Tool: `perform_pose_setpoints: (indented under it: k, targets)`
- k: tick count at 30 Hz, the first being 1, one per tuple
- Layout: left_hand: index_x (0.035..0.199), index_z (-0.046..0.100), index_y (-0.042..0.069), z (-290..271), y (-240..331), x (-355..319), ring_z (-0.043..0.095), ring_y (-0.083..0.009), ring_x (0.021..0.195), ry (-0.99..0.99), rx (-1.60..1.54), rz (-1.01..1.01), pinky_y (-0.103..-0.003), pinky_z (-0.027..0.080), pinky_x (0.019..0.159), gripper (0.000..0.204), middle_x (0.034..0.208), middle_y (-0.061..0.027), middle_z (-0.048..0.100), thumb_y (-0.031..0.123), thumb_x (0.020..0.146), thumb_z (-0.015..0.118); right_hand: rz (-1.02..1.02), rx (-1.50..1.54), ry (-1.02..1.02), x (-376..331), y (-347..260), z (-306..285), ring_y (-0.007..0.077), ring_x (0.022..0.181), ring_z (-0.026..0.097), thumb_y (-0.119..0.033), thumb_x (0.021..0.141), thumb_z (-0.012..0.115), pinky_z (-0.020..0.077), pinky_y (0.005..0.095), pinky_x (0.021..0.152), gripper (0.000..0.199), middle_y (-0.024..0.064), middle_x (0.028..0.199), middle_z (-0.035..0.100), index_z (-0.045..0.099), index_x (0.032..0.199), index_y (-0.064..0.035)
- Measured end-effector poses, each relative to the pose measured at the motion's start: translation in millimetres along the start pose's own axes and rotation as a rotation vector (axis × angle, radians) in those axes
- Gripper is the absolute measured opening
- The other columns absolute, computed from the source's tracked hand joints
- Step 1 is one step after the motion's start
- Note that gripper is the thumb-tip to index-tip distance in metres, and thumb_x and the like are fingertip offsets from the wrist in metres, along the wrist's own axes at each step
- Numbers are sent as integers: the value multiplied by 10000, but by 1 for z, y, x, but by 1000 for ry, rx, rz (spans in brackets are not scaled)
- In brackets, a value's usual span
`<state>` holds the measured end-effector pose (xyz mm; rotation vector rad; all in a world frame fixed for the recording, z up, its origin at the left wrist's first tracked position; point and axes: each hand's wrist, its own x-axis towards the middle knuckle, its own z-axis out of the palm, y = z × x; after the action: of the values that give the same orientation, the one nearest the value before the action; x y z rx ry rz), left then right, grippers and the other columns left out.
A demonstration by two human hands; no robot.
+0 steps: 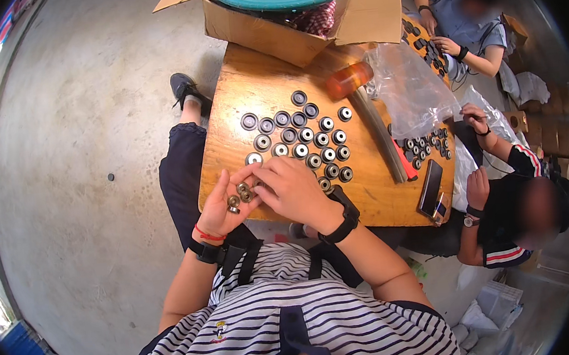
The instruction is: Assembling rubber gaskets with metal bushings using a rubber mallet at a workshop table.
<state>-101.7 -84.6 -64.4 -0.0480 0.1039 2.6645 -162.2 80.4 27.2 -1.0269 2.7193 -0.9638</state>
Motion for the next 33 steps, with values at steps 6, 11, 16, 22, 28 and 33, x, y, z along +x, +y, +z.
perform_pose_setpoints:
  k: [6,11,16,22,28,33]
  targets:
    - [1442,268,-42,10,4,0,390,-287,1332,149,136,-43,-431,264,1142,675,1434,-202,391,487,1024,235,-20,-38,-65,-7,11,3,277,858,583,-124,782,673,483,360,730,228,92,925,568,620,985,-33]
    - [1454,234,-41,21,4,3,282,-324,1405,177,175,-39,-427,236,1162,690,1492,-234,296,495,1020,231,136,-92,257,15,57,-10,301,846,591,-100,806,677,480,391,744,206,117,896,593,647,988,-10]
    - [1459,222,-37,19,5,4,269,-328,1412,149,179,-52,-426,232,1162,689,1494,-240,288,494,1020,228,118,-214,171,19,64,-10,290,858,579,-98,796,685,476,382,740,199,103,889,589,657,977,-22]
    - [1463,221,-29,20,7,3,272,-330,1410,145,174,-67,-426,226,1161,686,1496,-245,284,495,1021,223,102,-241,157,20,64,-8,279,846,562,-102,788,696,470,366,731,200,97,863,572,661,969,-24]
    - [1463,222,-29,20,5,6,281,-333,1406,150,201,-50,-429,236,1156,700,1491,-243,294,510,1017,218,175,-220,153,20,65,-8,283,843,557,-118,774,716,461,381,739,225,98,884,572,673,975,-24]
    - [1455,244,-29,13,3,4,320,-321,1385,164,137,-39,-428,252,1148,703,1482,-233,316,518,1015,204,10,-87,202,7,20,-9,287,863,566,-123,795,686,460,372,756,234,114,948,576,627,1000,-28]
